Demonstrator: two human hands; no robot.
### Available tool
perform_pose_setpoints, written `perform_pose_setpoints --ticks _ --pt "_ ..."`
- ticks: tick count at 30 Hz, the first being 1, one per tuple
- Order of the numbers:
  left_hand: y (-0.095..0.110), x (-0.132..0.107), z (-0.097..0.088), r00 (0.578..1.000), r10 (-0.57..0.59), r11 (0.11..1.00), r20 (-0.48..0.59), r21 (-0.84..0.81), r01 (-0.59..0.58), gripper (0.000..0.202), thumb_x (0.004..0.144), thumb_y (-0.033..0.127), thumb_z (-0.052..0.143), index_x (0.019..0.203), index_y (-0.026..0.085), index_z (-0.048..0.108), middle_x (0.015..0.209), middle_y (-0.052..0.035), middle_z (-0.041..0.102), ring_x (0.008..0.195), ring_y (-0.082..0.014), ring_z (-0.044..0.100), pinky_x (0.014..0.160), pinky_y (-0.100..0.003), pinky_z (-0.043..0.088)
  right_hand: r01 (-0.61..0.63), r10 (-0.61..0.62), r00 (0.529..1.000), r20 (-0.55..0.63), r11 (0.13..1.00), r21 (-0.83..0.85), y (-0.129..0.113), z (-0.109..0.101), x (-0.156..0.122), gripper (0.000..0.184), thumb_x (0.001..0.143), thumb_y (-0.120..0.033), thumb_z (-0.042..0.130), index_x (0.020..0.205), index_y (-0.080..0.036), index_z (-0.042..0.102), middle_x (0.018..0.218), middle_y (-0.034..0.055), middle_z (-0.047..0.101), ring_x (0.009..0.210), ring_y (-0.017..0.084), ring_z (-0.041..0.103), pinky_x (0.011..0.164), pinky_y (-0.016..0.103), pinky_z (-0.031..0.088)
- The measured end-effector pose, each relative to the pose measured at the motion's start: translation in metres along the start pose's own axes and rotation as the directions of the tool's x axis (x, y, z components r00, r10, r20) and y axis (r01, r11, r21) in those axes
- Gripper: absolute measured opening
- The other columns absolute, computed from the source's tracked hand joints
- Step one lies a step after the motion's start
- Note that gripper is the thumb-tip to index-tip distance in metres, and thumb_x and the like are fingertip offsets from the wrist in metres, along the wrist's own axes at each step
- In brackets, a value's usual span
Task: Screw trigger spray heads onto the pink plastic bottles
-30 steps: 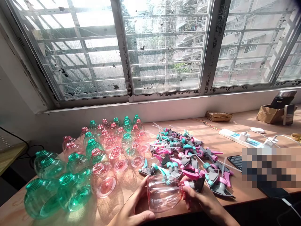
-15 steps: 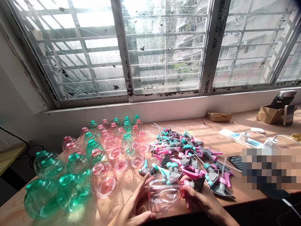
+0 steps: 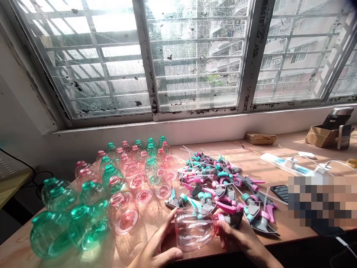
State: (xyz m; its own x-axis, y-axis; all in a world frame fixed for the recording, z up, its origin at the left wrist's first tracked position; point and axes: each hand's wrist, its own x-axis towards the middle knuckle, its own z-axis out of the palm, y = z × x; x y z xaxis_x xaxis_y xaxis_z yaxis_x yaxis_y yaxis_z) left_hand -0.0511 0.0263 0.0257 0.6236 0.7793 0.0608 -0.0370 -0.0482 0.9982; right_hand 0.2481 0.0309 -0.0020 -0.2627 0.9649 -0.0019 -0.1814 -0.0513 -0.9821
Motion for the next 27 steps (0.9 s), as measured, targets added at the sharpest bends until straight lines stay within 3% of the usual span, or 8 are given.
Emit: perform_pose_setpoints --ticks 8,14,20,24,27 --pt "-0.004 0.0 -0.002 0.999 0.009 0.998 -0.044 0.07 -0.006 0.088 0.087 0.038 0.077 0.157 0.044 0.025 0.17 0.0009 0.028 0.151 -0.037 0.037 0.125 -0.056 0.03 0.053 -0.056 0.998 -0.042 0.997 -0.064 -0.004 0.0 -0.002 0.046 0.085 -0.059 0.073 0.072 -0.015 0.073 0.053 0.0036 0.069 0.052 0.018 0.064 0.055 0.027 0.046" --pt "-0.011 0.003 -0.002 0.999 0.028 0.999 0.016 -0.02 -0.028 0.092 0.09 0.036 0.074 0.158 0.047 0.014 0.172 0.0016 0.024 0.155 -0.0347 0.029 0.126 -0.056 0.027 0.021 -0.017 0.998 -0.066 0.998 0.059 -0.002 0.002 -0.001 0.044 0.078 -0.058 0.081 0.074 -0.015 0.073 0.064 0.0034 0.071 0.052 0.016 0.064 0.051 0.027 0.05" --pt "-0.004 0.003 0.0 1.0 0.023 1.0 -0.004 -0.02 -0.023 0.091 0.089 0.037 0.076 0.157 0.048 0.018 0.17 0.003 0.028 0.153 -0.0351 0.032 0.125 -0.055 0.028 0.037 -0.034 0.995 -0.093 0.999 0.037 -0.002 0.003 -0.001 0.045 0.081 -0.057 0.079 0.069 -0.014 0.072 0.059 0.0025 0.068 0.052 0.015 0.064 0.052 0.025 0.047" --pt "-0.007 0.001 -0.004 1.0 0.007 0.998 0.014 0.068 -0.008 0.086 0.089 0.035 0.075 0.157 0.045 0.023 0.169 0.003 0.031 0.155 -0.0335 0.028 0.128 -0.053 0.023 0.067 -0.06 0.994 -0.096 0.995 0.069 -0.001 0.003 -0.001 0.042 0.083 -0.058 0.077 0.086 -0.016 0.07 0.063 0.0017 0.071 0.05 0.016 0.064 0.051 0.027 0.049" --pt "-0.008 0.0 -0.005 1.0 -0.003 0.995 -0.014 0.102 0.005 0.089 0.09 0.036 0.075 0.159 0.043 0.019 0.168 -0.0003 0.034 0.154 -0.0339 0.032 0.127 -0.054 0.025 0.067 -0.055 0.994 -0.089 0.988 0.137 0.001 0.003 -0.001 0.041 0.084 -0.054 0.078 0.1 -0.019 0.064 0.064 -0.0008 0.071 0.049 0.015 0.063 0.05 0.029 0.051"
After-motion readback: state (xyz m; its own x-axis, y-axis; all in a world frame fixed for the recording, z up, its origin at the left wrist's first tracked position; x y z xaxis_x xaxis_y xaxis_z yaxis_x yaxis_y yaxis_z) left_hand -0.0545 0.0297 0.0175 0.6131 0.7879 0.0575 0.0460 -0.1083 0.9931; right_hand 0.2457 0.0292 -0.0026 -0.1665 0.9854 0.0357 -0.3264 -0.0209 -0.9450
